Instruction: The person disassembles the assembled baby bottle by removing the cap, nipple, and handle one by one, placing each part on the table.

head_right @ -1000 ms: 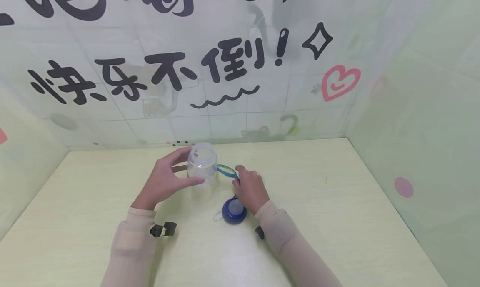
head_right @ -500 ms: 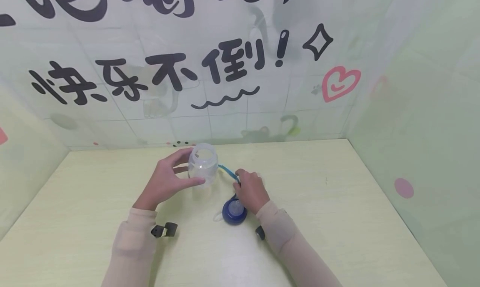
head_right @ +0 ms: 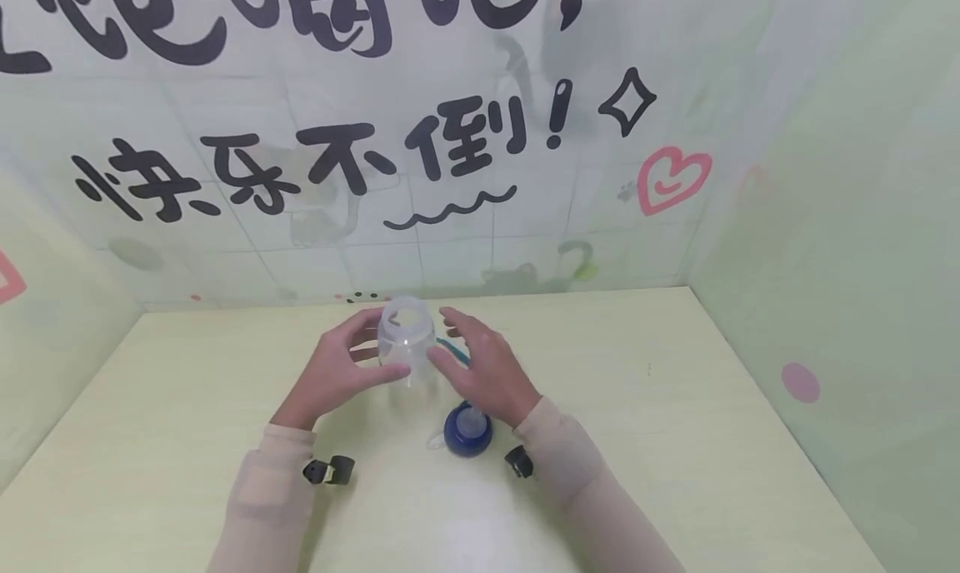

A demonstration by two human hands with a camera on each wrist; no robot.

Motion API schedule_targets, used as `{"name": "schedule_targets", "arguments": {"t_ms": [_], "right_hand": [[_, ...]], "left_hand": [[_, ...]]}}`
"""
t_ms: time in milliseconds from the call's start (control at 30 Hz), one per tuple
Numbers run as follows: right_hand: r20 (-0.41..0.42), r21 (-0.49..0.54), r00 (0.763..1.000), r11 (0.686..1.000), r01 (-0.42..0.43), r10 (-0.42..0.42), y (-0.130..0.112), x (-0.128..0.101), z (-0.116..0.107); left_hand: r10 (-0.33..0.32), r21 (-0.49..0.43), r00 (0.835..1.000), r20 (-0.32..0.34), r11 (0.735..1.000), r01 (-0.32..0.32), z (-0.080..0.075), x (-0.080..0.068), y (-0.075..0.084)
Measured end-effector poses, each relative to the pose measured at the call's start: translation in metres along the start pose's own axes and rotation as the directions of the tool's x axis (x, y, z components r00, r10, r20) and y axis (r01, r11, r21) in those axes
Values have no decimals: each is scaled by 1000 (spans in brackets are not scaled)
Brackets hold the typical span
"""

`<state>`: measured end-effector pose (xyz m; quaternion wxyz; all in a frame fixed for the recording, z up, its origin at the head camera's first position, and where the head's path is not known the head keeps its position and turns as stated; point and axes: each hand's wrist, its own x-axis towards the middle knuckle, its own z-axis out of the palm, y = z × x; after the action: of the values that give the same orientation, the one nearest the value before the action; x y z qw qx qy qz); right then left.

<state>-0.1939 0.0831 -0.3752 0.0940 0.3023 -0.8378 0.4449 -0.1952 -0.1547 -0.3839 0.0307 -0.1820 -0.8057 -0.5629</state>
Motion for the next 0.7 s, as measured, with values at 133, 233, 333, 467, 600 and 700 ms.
{"name": "schedule_targets", "arguments": {"t_ms": [133, 233, 333, 467, 600, 700], "right_hand": [[82, 90, 996, 995, 36, -44, -4, 6, 7], [98, 104, 995, 994, 19, -30, -4, 6, 14], [105, 79, 994, 997, -3, -5, -2, 3, 20], [113, 5, 994, 1000, -9, 8, 0, 0, 28], [118, -60, 993, 998, -9, 16, -1, -2, 32], [124, -92, 992, 996, -14, 25, -2, -2, 34]], "left_hand": [[-41, 1, 999, 25, 999, 41, -4, -4, -3], [-70, 4, 996, 49, 998, 70, -6, -7, -6], [-98, 16, 993, 71, 995, 97, -8, -10, -9], [-127, 26, 987, 97, 992, 125, -10, -13, -13], [-150, 31, 981, 124, 989, 147, -12, -15, -17], [-160, 27, 977, 142, 987, 157, -13, -16, -20]]}}
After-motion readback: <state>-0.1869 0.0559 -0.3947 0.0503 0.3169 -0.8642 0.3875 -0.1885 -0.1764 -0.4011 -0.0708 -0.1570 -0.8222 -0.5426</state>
